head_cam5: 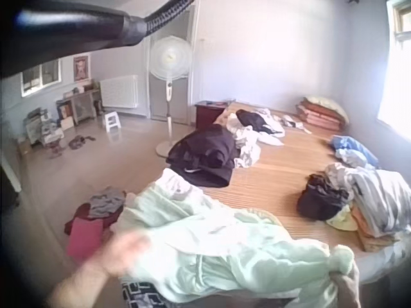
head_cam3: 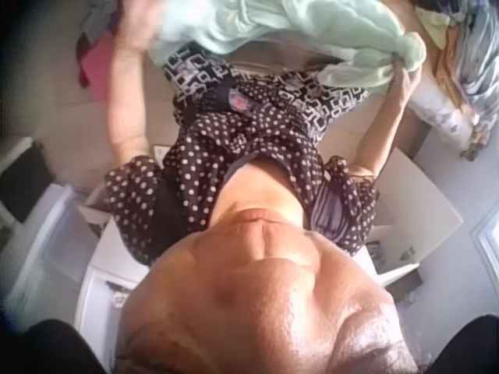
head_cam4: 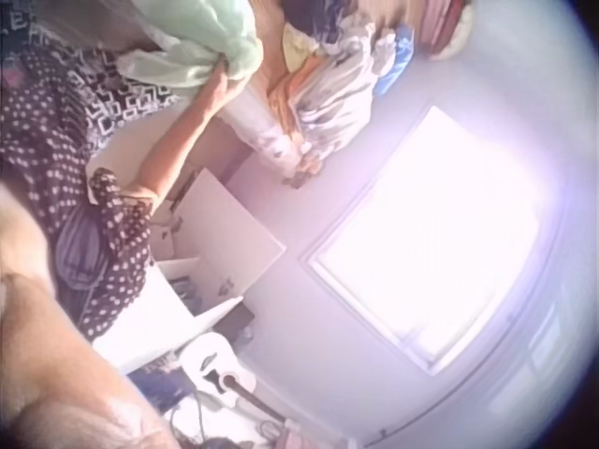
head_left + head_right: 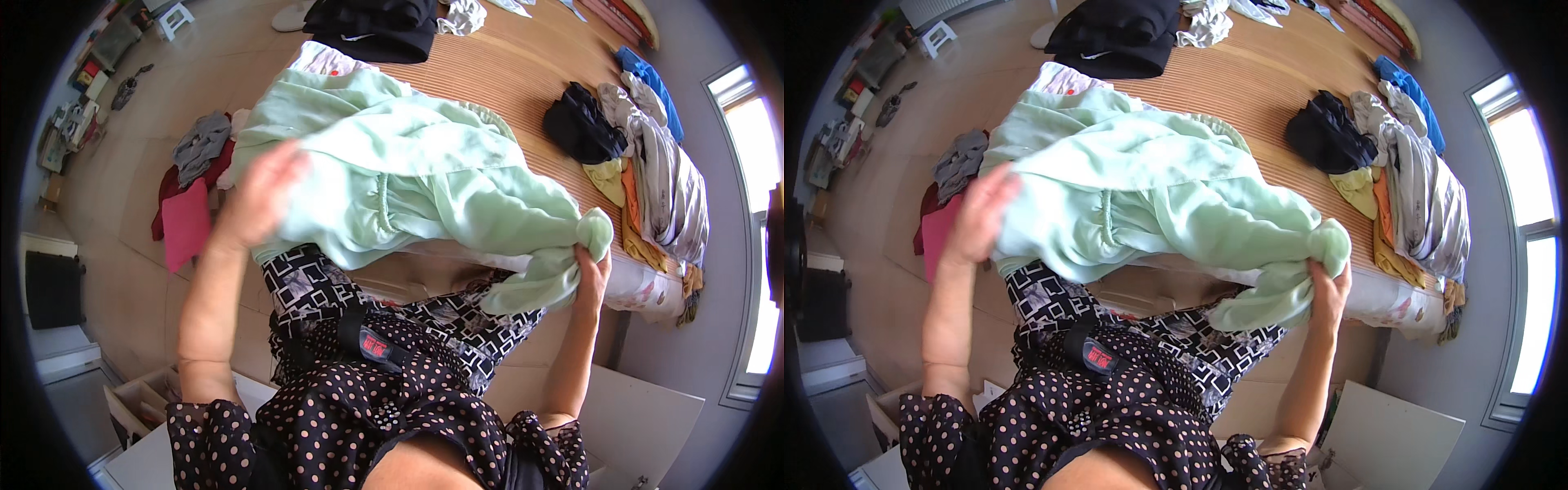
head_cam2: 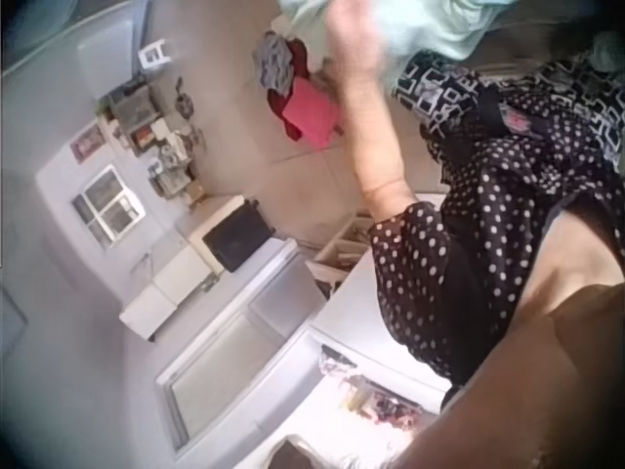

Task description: The person folds various clothing items on a bed, including a black sweatshirt, a patterned towel, denim shorts, and a light green shirt. They smooth and align each item before folding it into a neat stack.

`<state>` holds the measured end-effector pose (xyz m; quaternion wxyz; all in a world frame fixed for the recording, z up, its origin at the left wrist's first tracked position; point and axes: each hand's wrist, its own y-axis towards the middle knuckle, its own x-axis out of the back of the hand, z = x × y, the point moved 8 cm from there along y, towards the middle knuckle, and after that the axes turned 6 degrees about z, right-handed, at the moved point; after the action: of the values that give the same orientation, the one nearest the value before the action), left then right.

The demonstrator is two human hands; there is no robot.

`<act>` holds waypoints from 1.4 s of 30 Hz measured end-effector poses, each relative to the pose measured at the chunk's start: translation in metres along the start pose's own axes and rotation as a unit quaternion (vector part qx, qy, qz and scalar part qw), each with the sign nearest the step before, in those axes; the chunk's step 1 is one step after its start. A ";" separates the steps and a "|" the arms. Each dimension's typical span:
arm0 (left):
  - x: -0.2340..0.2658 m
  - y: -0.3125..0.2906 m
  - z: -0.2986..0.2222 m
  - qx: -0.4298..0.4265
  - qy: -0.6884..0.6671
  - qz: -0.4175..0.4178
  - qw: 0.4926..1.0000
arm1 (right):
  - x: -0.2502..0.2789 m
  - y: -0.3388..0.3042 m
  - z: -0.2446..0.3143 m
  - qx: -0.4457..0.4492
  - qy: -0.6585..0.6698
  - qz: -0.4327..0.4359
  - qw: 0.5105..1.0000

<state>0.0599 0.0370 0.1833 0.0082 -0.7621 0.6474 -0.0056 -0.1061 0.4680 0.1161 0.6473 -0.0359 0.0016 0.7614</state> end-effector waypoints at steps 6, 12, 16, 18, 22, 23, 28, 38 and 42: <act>-0.198 0.008 0.018 -0.222 0.172 0.155 0.947 | -0.150 -0.069 0.030 0.157 -0.261 0.282 0.910; -0.163 -0.008 0.010 -0.316 0.292 0.091 0.898 | -0.050 -0.026 -0.058 -0.073 0.100 0.090 0.988; -0.046 0.010 0.060 -0.139 0.257 -0.182 0.939 | -0.031 -0.015 -0.073 -0.023 0.070 0.090 0.993; -0.023 0.012 0.079 -0.084 0.331 -0.209 0.916 | -0.045 -0.014 -0.044 0.062 -0.134 0.033 0.989; -0.008 0.018 0.108 0.000 0.197 -0.168 0.966 | -0.077 -0.016 -0.034 0.079 -0.262 0.145 0.951; -0.003 0.018 0.112 -0.029 0.106 -0.175 0.978 | -0.076 -0.018 -0.041 0.021 -0.134 0.152 0.979; -0.003 0.009 0.072 -0.099 0.121 -0.193 0.969 | -0.077 -0.015 -0.067 -0.076 0.186 0.165 0.966; -0.054 -0.029 -0.015 -0.266 0.407 -0.043 0.873 | -0.318 -0.047 -0.041 -0.077 -0.078 0.568 0.816; -0.050 -0.065 -0.038 -0.324 0.435 0.000 0.840 | -0.387 -0.052 -0.025 -0.076 0.010 0.585 0.808</act>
<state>0.1152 0.0964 0.2224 -0.5213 -0.6404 0.5496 -0.1267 0.0084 0.0935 0.1155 0.0748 -0.0849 -0.0286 0.9932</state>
